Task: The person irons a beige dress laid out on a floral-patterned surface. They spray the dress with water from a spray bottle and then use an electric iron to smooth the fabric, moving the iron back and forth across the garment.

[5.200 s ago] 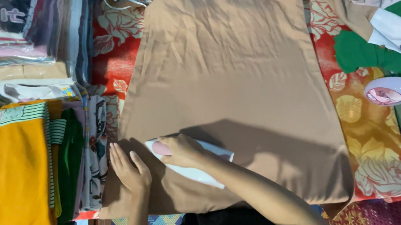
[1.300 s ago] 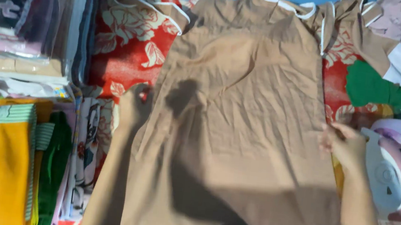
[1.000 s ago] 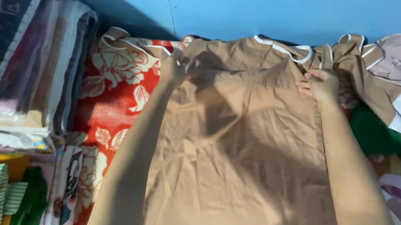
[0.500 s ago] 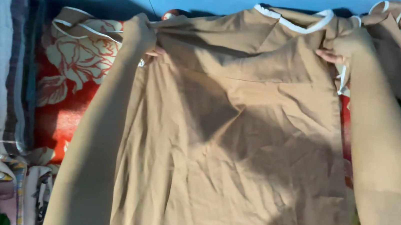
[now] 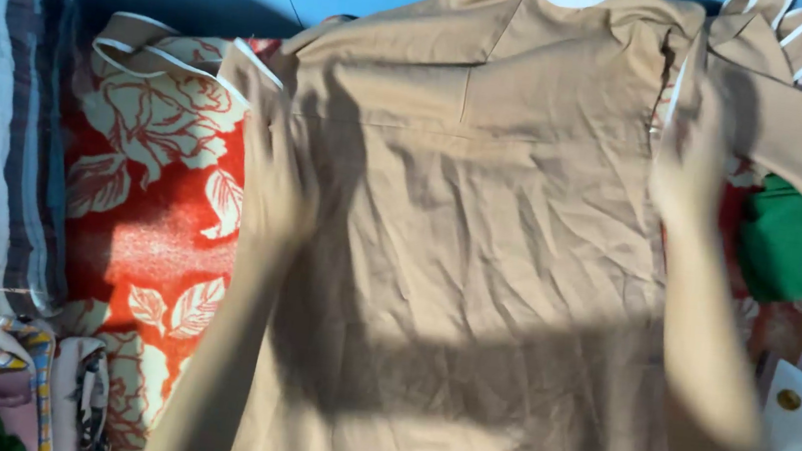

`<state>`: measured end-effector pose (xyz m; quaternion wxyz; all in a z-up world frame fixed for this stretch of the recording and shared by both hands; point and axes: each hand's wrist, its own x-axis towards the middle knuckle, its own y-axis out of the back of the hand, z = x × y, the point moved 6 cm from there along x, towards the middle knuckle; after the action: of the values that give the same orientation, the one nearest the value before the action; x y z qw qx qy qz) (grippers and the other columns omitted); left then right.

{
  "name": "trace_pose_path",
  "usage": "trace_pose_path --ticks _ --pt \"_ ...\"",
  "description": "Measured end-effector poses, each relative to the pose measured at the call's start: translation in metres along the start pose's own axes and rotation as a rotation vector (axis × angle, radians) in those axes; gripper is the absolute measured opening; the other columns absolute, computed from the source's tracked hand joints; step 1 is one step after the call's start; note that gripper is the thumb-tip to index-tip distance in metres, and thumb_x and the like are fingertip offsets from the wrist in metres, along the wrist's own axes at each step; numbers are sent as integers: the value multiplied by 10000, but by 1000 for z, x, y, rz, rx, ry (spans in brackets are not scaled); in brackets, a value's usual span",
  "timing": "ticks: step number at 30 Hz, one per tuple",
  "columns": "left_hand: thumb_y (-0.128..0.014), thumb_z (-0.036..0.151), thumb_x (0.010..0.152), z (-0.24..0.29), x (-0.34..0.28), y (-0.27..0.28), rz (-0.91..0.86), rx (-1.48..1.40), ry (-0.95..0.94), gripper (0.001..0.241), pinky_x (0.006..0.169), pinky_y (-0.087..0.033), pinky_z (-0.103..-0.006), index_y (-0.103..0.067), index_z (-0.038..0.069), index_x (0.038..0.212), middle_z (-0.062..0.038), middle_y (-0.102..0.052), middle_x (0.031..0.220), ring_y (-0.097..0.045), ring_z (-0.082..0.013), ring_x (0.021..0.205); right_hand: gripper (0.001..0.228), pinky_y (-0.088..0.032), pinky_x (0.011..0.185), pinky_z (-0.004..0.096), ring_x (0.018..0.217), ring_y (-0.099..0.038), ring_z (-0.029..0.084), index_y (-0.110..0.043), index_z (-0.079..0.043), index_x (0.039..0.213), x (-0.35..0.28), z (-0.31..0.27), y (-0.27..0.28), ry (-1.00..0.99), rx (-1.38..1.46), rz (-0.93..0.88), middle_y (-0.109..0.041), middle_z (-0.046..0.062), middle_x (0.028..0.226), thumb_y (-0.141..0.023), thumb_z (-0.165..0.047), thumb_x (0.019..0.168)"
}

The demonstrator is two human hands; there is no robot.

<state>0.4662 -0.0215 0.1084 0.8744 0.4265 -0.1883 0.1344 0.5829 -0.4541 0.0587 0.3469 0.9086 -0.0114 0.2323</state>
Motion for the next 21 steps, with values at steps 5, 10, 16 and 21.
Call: trace_pose_path --ticks 5,10,16,21 --pt "-498 -27 885 -1 -158 46 4 54 368 549 1069 -386 -480 -430 -118 1422 -336 -471 1421 -487 -462 1267 225 -487 950 542 1100 -591 535 -655 153 1207 -192 -32 77 -42 -587 23 -609 362 1281 -567 12 1055" --pt "-658 149 965 -39 -333 102 26 607 578 167 776 -487 -447 -649 15 1064 -163 -612 903 -586 -370 822 247 -516 845 544 1016 -610 450 -647 -5 1115 -333 -31 107 -516 -878 -69 -647 232 1129 -562 -236 1102" --pt "-538 434 1071 -50 -393 118 -161 884 701 355 476 -451 -464 -592 138 882 -99 -651 659 -574 -355 477 317 -504 719 515 789 -615 414 -589 -34 1005 -382 -22 119 -534 -912 4 -613 190 959 -646 -335 1089" --pt "-613 350 1036 -32 -384 138 86 706 593 282 440 -438 -456 -578 98 915 -95 -677 828 -557 -362 472 495 -540 809 451 934 -616 361 -560 81 1272 -349 -67 134 -150 -1073 17 -585 251 1187 -741 -238 940"
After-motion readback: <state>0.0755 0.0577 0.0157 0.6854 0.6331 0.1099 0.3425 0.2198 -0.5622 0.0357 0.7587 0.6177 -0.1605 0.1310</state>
